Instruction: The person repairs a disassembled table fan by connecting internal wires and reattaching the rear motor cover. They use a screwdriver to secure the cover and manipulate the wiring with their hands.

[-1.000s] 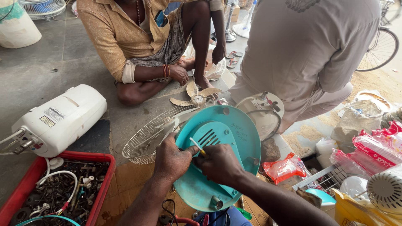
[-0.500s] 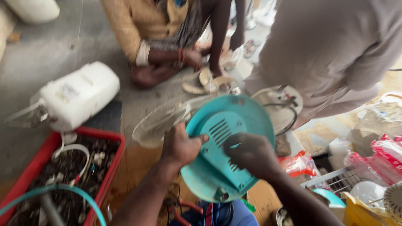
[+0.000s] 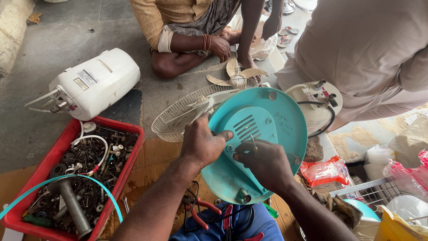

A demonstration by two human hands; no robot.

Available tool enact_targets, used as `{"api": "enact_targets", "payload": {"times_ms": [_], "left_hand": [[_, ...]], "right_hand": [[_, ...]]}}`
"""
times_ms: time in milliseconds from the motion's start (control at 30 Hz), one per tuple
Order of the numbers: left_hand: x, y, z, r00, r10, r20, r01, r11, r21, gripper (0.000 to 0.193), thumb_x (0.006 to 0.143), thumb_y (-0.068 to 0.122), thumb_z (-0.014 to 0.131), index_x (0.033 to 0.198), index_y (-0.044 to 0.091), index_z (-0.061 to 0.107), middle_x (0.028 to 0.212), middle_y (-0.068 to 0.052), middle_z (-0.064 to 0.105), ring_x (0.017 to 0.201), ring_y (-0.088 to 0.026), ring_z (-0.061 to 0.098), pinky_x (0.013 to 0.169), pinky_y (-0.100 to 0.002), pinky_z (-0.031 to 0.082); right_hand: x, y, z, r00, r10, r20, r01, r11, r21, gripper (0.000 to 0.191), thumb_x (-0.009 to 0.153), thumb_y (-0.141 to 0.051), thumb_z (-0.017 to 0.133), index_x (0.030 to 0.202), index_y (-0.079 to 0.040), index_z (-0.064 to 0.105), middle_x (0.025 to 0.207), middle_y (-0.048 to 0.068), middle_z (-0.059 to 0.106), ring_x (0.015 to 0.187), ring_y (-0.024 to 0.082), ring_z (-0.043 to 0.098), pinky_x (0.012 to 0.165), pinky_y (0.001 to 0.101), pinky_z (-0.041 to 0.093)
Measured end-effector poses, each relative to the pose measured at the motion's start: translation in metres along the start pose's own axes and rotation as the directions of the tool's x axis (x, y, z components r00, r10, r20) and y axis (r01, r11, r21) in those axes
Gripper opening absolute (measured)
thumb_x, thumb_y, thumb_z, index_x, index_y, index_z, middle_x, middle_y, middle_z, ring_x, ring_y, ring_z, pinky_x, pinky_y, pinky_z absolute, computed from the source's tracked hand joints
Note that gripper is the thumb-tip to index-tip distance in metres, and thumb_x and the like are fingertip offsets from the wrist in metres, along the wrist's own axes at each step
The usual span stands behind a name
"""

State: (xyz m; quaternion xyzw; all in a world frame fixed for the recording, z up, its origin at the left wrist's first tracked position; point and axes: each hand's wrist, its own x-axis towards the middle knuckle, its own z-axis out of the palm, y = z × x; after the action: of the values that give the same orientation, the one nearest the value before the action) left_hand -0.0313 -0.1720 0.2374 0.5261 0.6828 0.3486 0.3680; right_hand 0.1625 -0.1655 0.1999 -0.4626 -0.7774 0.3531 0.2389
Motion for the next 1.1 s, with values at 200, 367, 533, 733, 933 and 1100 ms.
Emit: {"api": "enact_targets", "payload": {"times_ms": [200,367,533,733,933,1100], "left_hand": [[-0.003,0.001,-0.002,0.998,0.052,-0.047,-0.052,0.999,-0.007,0.044,0.079,0.021,0.08,0.112,-0.004,0.066,0.098,-0.022,0.076,0.09,-0.033,0.078,0.085,-0.041,0.062],[-0.003,-0.001,-0.002,1.0,-0.018,-0.021,0.017,0.999,-0.041,0.045,0.079,0.022,0.078,0.114,-0.002,0.064,0.099,-0.022,0.075,0.087,-0.033,0.08,0.081,-0.042,0.065],[0.002,-0.01,0.006,0.985,0.111,-0.13,-0.11,0.994,0.017,0.042,0.076,0.025,0.083,0.105,-0.003,0.069,0.098,-0.025,0.076,0.095,-0.04,0.075,0.088,-0.047,0.057],[0.01,-0.001,0.04,0.969,0.146,-0.199,-0.134,0.988,0.073,0.044,0.075,0.028,0.086,0.101,-0.003,0.068,0.096,-0.027,0.073,0.094,-0.046,0.071,0.086,-0.052,0.055],[0.019,0.014,0.068,0.98,0.013,-0.2,0.006,0.996,0.092,0.048,0.078,0.031,0.085,0.102,-0.004,0.063,0.095,-0.027,0.072,0.091,-0.045,0.072,0.085,-0.052,0.056],[0.021,0.015,0.077,0.978,0.02,-0.207,-0.016,1.0,0.024,0.049,0.079,0.028,0.085,0.103,-0.007,0.061,0.096,-0.028,0.071,0.09,-0.043,0.073,0.083,-0.049,0.058]], "right_hand": [[0.006,0.0,0.008,0.96,-0.281,-0.019,0.246,0.871,-0.426,0.008,0.083,-0.022,0.075,0.089,-0.019,0.079,0.08,-0.001,0.074,0.077,0.017,0.072,0.068,0.0334,0.056],[0.006,-0.007,0.01,0.916,-0.396,-0.059,0.342,0.85,-0.4,0.007,0.085,-0.017,0.072,0.089,-0.017,0.077,0.079,0.0,0.072,0.077,0.019,0.071,0.066,0.0344,0.056],[0.005,-0.008,0.016,0.943,-0.316,-0.107,0.221,0.832,-0.508,0.005,0.086,-0.018,0.073,0.085,-0.017,0.078,0.068,0.006,0.066,0.066,0.024,0.067,0.059,0.0405,0.053],[-0.009,-0.001,0.004,0.916,-0.283,-0.284,0.175,0.92,-0.351,0.005,0.083,-0.011,0.075,0.087,-0.009,0.077,0.074,0.012,0.068,0.068,0.032,0.069,0.06,0.0431,0.054],[-0.013,0.006,-0.016,0.878,-0.337,-0.34,0.229,0.919,-0.32,0.018,0.074,-0.007,0.075,0.092,-0.005,0.077,0.084,0.016,0.074,0.072,0.036,0.072,0.064,0.0431,0.059],[-0.006,0.016,-0.021,0.915,-0.286,-0.284,0.159,0.904,-0.397,0.008,0.078,-0.01,0.074,0.082,-0.003,0.071,0.078,0.018,0.067,0.07,0.04,0.067,0.061,0.0499,0.053]]}}
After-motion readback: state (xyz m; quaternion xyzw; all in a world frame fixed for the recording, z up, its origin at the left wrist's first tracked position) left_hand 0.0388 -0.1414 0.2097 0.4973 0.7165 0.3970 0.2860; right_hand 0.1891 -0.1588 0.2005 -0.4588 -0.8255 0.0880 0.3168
